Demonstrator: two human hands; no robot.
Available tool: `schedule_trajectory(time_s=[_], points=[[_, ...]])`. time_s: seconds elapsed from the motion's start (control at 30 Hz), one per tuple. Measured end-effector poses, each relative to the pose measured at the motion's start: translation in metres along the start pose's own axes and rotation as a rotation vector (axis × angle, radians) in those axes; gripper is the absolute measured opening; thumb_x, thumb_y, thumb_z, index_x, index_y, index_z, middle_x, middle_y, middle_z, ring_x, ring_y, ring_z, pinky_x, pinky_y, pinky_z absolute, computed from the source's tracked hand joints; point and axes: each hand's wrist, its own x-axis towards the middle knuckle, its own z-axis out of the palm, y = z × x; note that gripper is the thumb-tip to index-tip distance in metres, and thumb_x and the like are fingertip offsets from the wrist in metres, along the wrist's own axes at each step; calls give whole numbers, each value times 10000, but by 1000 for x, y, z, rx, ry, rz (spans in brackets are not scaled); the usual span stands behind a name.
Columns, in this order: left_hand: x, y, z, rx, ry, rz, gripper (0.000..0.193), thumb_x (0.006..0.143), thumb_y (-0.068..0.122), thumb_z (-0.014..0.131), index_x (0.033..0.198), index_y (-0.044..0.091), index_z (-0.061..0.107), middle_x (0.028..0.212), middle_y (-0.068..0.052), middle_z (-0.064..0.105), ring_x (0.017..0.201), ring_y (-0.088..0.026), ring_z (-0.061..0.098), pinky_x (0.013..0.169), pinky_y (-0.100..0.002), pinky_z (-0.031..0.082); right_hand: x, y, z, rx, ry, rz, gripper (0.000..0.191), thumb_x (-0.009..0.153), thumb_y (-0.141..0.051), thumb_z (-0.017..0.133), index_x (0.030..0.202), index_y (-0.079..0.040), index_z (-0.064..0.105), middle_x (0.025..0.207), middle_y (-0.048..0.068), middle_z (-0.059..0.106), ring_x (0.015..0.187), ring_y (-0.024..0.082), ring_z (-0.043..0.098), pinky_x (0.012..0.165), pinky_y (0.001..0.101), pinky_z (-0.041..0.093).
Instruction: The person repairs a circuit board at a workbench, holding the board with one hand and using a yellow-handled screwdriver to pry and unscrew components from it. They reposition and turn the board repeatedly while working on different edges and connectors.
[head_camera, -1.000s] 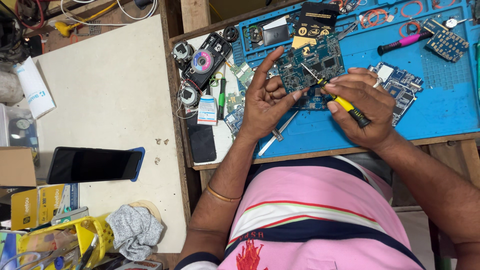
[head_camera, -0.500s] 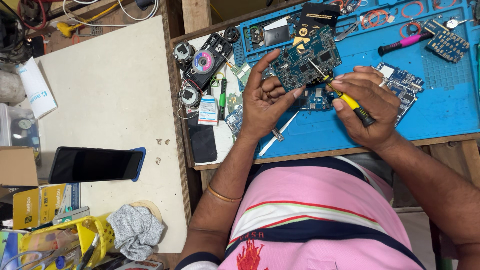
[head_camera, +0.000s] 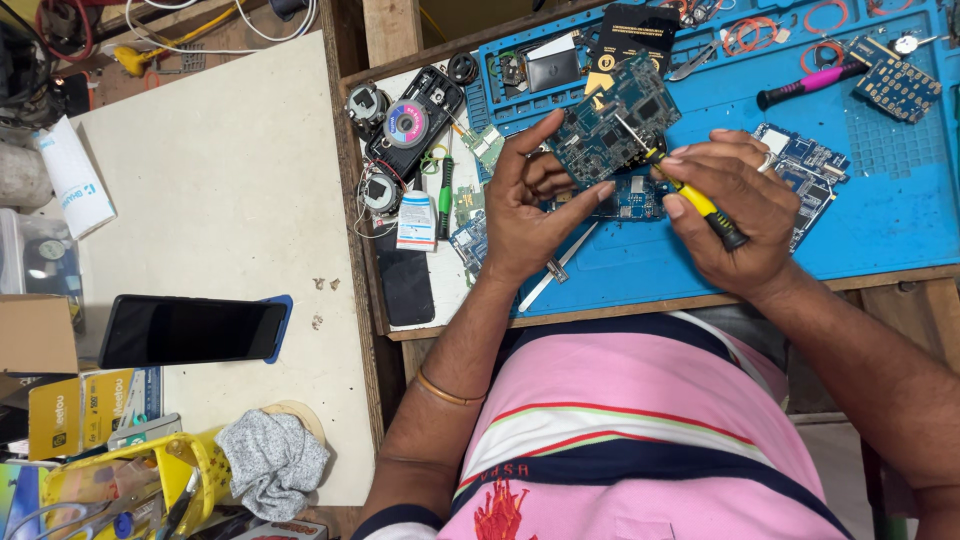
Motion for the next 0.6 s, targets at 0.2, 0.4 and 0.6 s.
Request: schedule_trajectory(time_s=[0.2, 0.4, 0.6], points=[[0, -3, -1, 37, -5, 14, 762, 926, -6, 833, 1538, 150, 407, 1258, -127, 727, 1188, -195, 736, 1051, -348, 661, 1, 1, 3, 4, -4, -18, 230, 1031, -105, 714, 1252, -45, 689, 1180, 96, 747, 1210, 251, 697, 1143, 438, 443], [0, -2, 0, 56, -5, 16, 762, 923, -10, 835, 1535, 144, 409, 1269, -129, 721, 1192, -198, 734, 1054, -352, 660, 0, 1, 1, 13, -3, 23, 236, 1035, -117, 703, 1262, -54, 692, 1174, 89, 747, 1167, 227, 693, 1151, 423, 447], [0, -1, 1, 45, -5, 20, 759, 926, -22, 828, 1539, 138, 410, 1267, -132, 726, 1145, -186, 733, 1064, -351, 650, 0, -1, 1, 28, 11, 55, 230, 1052, -115, 698, 1277, -68, 689, 1188, 94, 746, 1185, 222, 703, 1166, 420, 455]])
